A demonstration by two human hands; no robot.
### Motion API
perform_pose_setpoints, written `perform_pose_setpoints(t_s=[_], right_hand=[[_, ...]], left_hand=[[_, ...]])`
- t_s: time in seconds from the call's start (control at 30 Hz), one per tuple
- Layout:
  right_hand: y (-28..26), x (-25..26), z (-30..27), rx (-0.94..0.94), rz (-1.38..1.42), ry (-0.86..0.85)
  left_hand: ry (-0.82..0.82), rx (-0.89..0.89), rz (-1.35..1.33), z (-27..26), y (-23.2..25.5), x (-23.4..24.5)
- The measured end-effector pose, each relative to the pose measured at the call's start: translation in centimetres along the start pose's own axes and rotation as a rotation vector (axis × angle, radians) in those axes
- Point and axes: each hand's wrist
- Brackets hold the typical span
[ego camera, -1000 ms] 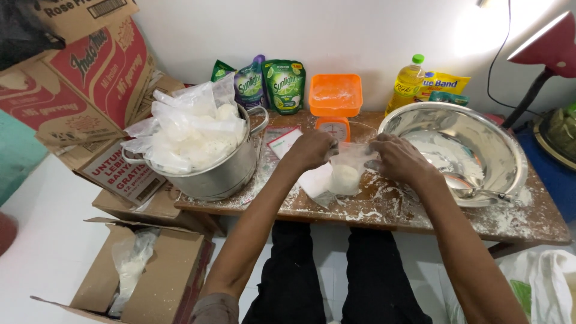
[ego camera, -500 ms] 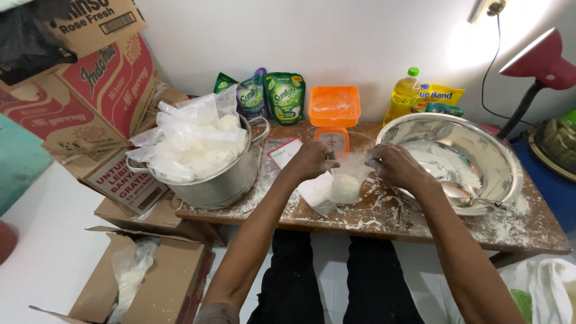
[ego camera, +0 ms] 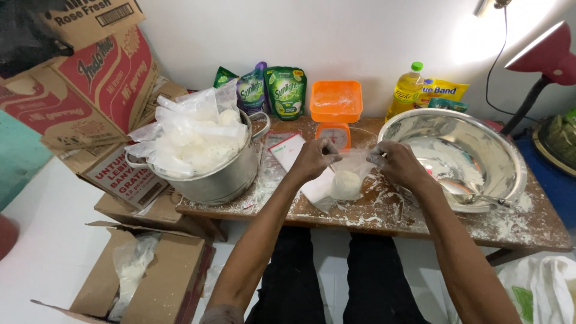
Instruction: Scooping flour from a large metal bowl into small plastic bags using a spoon and hands for manual packaging.
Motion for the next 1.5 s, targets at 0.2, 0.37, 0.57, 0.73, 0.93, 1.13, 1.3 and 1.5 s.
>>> perform_pose_setpoints(t_s=[0.2,0.37,0.57,0.73,0.93,1.13,1.3,1.5], right_hand=[[1.0,-1.7,0.1,-0.118,0.089,0.001],[2.0,-3.3,0.5,-0.121,0.25,0.162],[0.2,-2.7,-0.3,-0.082,0.36,0.176],[-1.0,-1.7,-1.0,-0.009,0.383,0.19],[-1.2,-1.4,-1.3,0.041,0.343,0.195],[0.0,-1.8,-0.6,0.031,0.258,0.156],[1.0,-2.7,0.1,0.045,0.128,0.122],[2.6,-5.2,0.7,0.104,0.0,0.167]], left_hand=[[0.116,0.012,-0.217,0.1,-2.5,-1.2],[0.161,-0.046,-0.318,-0.6,-1.8,-1.9],[0.14,-0.105,-0.291,-1.3,-0.4,-1.8],[0.134,-0.057,-0.244,-1.9,0.3,-1.9],[0.103,0.01,-0.245,-2.6,1.4,-1.5],[0.094,-0.023,-0.113,-2.4,1.6,-1.7],[0.098,-0.091,0.132,-1.7,0.5,-1.8],[0.177,-0.144,0.172,-1.9,-0.5,-2.5]])
Point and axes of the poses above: each hand's wrist, its own z-axis towards the middle knuckle, its own x-axis out of the back of the hand, y = z × x, and after that the axes turned 9 degrees about -z, right-handed
